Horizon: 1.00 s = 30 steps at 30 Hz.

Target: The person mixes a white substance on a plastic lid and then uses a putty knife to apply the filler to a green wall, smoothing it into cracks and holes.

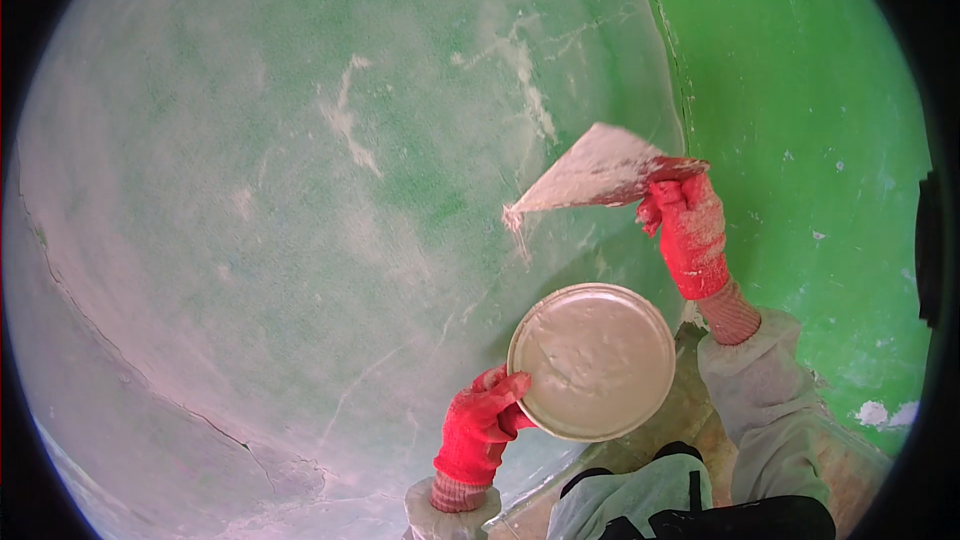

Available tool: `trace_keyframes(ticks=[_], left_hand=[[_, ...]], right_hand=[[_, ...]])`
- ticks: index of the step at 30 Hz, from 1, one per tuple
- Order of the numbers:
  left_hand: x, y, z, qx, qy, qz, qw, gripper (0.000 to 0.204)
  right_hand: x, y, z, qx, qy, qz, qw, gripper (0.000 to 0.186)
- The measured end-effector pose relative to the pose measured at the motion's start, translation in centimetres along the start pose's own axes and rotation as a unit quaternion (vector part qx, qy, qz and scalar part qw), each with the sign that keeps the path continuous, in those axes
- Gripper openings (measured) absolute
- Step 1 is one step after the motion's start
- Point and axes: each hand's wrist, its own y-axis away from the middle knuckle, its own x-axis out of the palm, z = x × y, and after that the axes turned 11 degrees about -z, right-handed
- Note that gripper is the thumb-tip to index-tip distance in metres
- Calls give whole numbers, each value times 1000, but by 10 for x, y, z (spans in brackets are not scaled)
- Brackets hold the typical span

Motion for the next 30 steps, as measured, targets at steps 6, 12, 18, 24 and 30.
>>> trace_keyframes(ticks=[6,12,18,24,30], left_hand=[[3,-2,1,1,-6,-25,1000,35],[-7,-7,9,45,-23,-26,998,36],[0,-6,1,-9,7,-32,999,37],[-12,-12,14,66,-53,-5,996,34],[-6,-15,5,0,6,-8,1000,31]], right_hand=[[4,-5,-1,-17,-29,17,999,13],[6,-11,-2,8,-53,0,999,13],[5,-20,-9,47,18,-7,999,13],[19,-29,-16,29,41,6,999,15],[24,-31,-15,29,-2,2,1000,20]])
